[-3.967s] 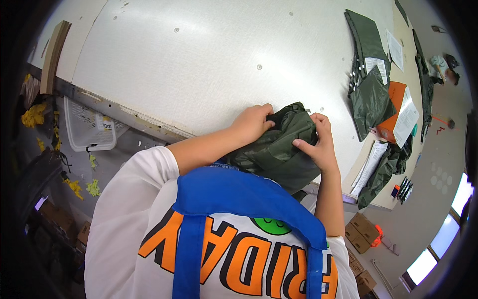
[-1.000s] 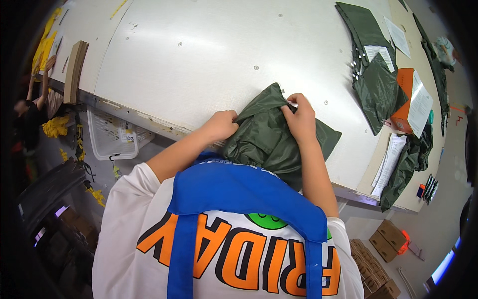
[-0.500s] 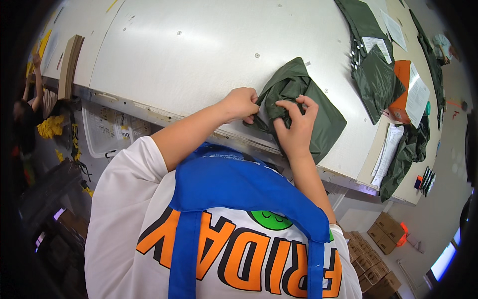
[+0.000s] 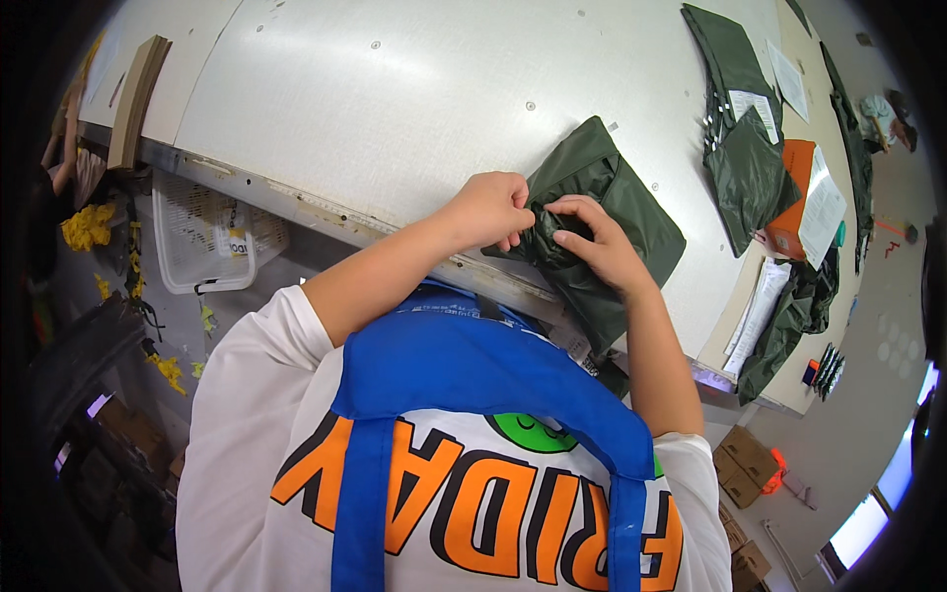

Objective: The person folds a green jacket on a white table. They smooth the fabric, fold the sleeves and sides, then fold the jacket into a compact rectangle and place it on a stack.

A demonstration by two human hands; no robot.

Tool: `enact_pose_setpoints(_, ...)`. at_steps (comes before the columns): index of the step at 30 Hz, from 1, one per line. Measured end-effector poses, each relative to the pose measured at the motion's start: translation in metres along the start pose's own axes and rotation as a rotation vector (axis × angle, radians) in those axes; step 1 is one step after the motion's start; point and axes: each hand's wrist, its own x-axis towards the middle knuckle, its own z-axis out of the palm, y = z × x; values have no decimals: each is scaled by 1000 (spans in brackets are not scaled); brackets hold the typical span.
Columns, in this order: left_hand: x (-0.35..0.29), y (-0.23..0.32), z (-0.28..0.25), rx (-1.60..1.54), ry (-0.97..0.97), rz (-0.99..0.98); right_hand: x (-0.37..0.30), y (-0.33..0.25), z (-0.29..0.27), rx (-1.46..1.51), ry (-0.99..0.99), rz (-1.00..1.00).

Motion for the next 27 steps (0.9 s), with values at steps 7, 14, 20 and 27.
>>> enact_pose_setpoints(7,-4,0,5,136,-66,-3,14,-12,67,-976,384,-60)
enact_pose_setpoints(14,7,-16,1,272,54,74,7,-14,43,-836,301,-126)
enact_pose_setpoints(20,28,-1,17,694,299,273,1,-18,55,-1033,246,22)
enact_pose_setpoints(27,42,-2,19,746,332,410,-16,-4,17,-925,545,-125)
